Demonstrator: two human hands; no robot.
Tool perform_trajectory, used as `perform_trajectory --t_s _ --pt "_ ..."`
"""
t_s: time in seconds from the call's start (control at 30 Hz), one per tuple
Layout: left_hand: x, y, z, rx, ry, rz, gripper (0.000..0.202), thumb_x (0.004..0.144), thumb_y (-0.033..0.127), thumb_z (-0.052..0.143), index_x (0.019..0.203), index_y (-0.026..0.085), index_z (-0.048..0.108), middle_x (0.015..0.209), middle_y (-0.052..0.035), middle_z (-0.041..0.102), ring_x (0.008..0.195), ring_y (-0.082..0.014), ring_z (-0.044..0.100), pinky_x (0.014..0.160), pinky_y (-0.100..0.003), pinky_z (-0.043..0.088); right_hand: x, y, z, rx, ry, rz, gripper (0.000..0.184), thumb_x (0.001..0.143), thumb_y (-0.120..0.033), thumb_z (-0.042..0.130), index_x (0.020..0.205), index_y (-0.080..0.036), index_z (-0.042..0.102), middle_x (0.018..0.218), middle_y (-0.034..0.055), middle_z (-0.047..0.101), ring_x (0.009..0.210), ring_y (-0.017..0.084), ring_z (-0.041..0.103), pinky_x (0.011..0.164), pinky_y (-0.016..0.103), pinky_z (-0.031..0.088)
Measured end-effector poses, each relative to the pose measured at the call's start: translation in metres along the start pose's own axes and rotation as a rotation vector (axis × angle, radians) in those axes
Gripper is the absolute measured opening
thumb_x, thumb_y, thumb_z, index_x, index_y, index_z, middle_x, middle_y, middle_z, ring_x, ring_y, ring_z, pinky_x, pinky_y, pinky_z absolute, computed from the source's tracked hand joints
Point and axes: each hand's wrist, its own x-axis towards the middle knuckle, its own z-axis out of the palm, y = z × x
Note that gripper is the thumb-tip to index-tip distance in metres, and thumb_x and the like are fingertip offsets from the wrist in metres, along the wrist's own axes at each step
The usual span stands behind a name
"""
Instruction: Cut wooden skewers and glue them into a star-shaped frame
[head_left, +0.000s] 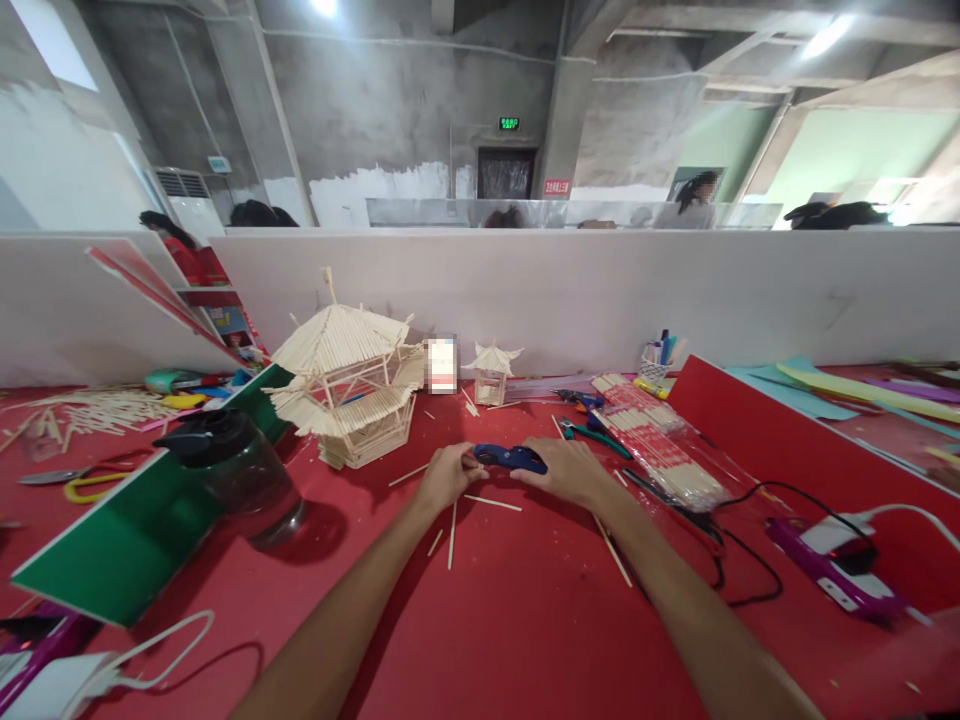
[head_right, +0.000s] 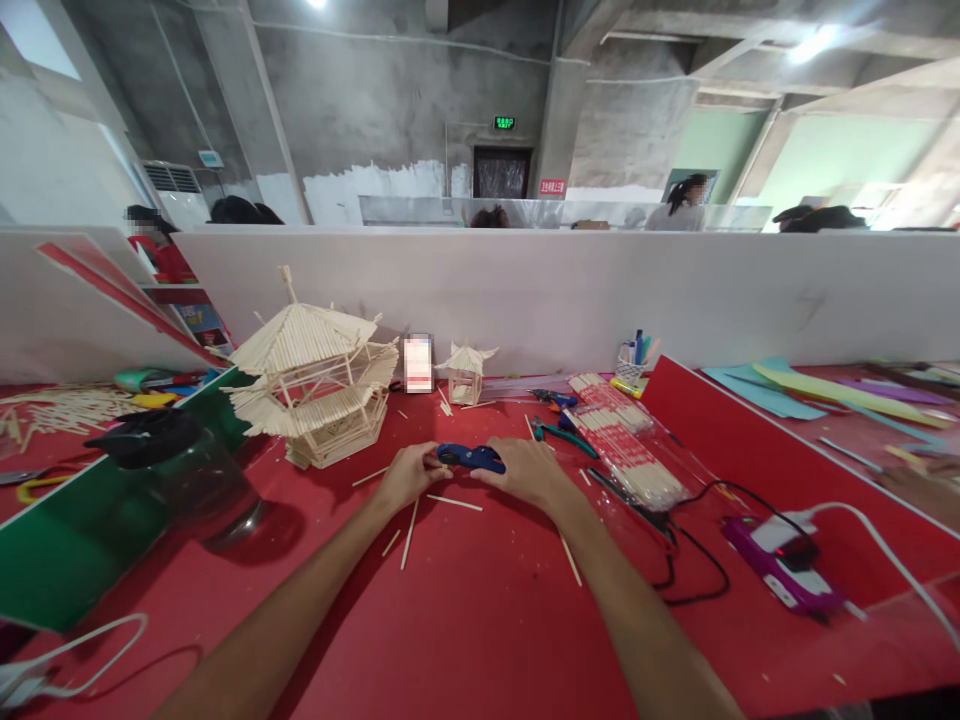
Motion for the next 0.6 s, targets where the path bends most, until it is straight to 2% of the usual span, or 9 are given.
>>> perform_trajectory --t_s 0.33,0.6 --pt "0.001 0.0008 -0.001 0.048 -0.006 0.013 0.017 0.071 0.026 0.075 0.085 0.017 0.072 0.08 -0.0032 0.077 0.075 -0.0198 0.071 0.066 -0.024 0.048 -0.0005 0.0001 0.003 -0.025 -0.008 -0.02 0.048 0.087 -0.065 0.054 0.11 -0.025 0.066 0.104 0.008 0.073 0.094 0.028 0.068 0.07 0.029 0.042" --pt "0.0005 0.0014 -0.0016 0.024 -0.019 0.008 0.014 0.072 0.022 0.074 0.084 0.015 0.072 0.077 -0.0033 0.077 0.073 -0.0195 0.07 0.062 -0.023 0.046 -0.0013 -0.0008 0.0007 -0.002 0.012 -0.009 0.046 0.086 -0.065 0.054 0.108 -0.026 0.066 0.105 0.0067 0.073 0.093 0.027 0.068 0.067 0.028 0.04"
